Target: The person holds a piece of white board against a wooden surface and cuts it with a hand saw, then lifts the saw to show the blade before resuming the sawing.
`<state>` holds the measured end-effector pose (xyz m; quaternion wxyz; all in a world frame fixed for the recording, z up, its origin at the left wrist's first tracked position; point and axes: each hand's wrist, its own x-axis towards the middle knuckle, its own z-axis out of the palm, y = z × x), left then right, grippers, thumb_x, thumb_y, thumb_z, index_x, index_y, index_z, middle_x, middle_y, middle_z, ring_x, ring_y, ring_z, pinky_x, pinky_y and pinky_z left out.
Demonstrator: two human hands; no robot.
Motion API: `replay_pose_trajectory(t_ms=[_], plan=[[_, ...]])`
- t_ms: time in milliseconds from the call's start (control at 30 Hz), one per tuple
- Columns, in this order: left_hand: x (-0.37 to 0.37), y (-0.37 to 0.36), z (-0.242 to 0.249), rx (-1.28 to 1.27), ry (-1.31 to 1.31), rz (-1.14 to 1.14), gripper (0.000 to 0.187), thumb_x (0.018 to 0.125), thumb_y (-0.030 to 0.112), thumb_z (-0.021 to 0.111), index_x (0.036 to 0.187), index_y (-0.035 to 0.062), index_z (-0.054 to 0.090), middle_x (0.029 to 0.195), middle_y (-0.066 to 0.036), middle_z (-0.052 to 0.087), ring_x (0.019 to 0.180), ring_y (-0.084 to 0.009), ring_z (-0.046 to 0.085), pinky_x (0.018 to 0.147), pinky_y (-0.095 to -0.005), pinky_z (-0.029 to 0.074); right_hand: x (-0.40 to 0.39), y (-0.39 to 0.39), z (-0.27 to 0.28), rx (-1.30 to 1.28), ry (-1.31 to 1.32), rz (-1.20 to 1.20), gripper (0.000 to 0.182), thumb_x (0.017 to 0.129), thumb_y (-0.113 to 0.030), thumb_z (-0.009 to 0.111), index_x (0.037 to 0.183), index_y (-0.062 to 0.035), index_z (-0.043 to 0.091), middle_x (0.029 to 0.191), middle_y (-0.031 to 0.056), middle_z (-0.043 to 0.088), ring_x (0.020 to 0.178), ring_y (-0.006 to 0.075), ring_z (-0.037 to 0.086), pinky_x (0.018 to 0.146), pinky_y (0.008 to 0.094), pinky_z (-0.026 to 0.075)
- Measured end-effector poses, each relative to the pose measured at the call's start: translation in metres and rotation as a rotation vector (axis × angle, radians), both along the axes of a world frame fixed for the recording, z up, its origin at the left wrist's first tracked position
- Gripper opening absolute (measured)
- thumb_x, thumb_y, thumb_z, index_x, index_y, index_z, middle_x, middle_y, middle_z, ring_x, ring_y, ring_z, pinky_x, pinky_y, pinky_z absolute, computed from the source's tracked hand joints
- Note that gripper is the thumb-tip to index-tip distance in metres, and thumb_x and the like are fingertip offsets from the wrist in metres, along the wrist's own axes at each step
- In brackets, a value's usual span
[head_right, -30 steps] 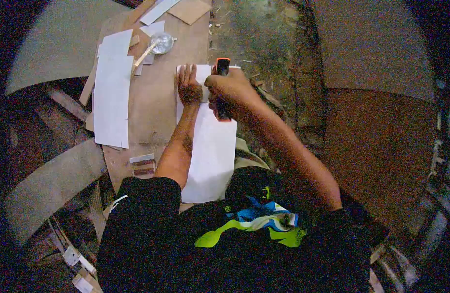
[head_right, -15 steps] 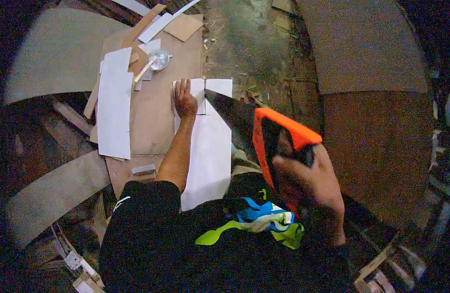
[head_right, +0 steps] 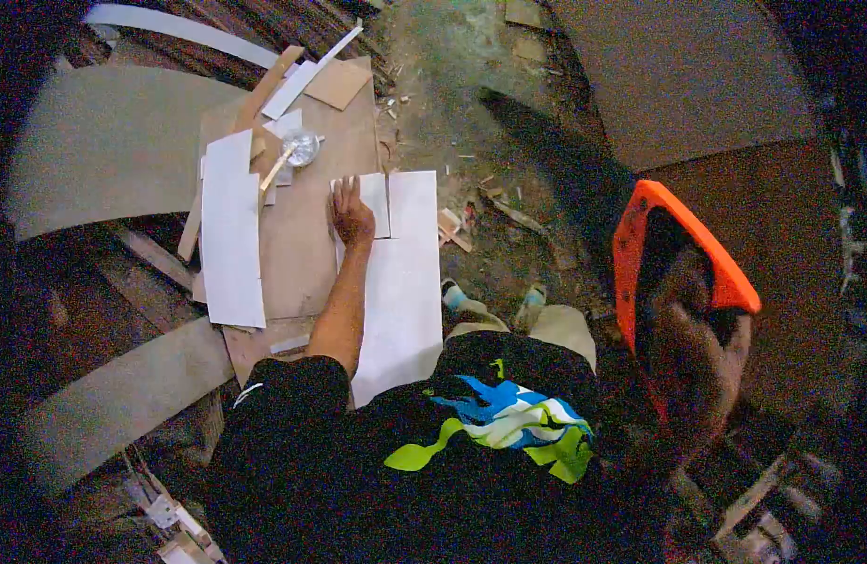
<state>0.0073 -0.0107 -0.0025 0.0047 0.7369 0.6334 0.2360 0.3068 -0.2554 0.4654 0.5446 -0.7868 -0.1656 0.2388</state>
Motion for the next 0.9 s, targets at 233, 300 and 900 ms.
replay_pose_trajectory(t_ms=[233, 300, 900], plan=[[-0.005, 0.006, -0.004, -0.02, 0.008, -0.031, 0.044, 0.087, 0.017, 0.053, 0.131, 0.0118, 0.055, 0.139, -0.008, 0.05, 0.135, -0.0301, 0.038, 0.113, -0.0482, 0.025, 0.057, 0.014, -0.084, -0.083, -0.016, 0.109, 0.013, 0.085, -0.01, 0.064, 0.09, -0.009, 0.052, 0.059, -0.0025, 0.049, 0.041, 0.0094, 0.044, 0.037, 0.028, 0.034], [-0.001, 0.006, 0.008, -0.054, 0.022, -0.015, 0.045, 0.087, 0.026, 0.057, 0.13, 0.0116, 0.056, 0.139, -0.008, 0.05, 0.136, -0.0303, 0.037, 0.114, -0.0505, 0.023, 0.124, -0.013, -0.153, -0.132, -0.127, 0.222, 0.013, 0.086, -0.012, 0.063, 0.084, -0.0098, 0.051, 0.056, -0.002, 0.047, 0.04, 0.0099, 0.043, 0.037, 0.0286, 0.034], [-0.001, 0.035, 0.026, -0.582, -0.126, 0.369, 0.109, 0.073, 0.041, 0.078, 0.145, -0.009, 0.012, 0.128, -0.023, 0.055, 0.125, -0.0349, 0.049, 0.116, -0.0543, 0.01, 0.125, 0.005, -0.232, -0.204, 0.132, 0.238, 0.02, 0.086, -0.026, 0.064, 0.089, -0.0081, 0.054, 0.065, 0.0006, 0.055, 0.044, 0.0135, 0.051, 0.041, 0.0303, 0.044]])
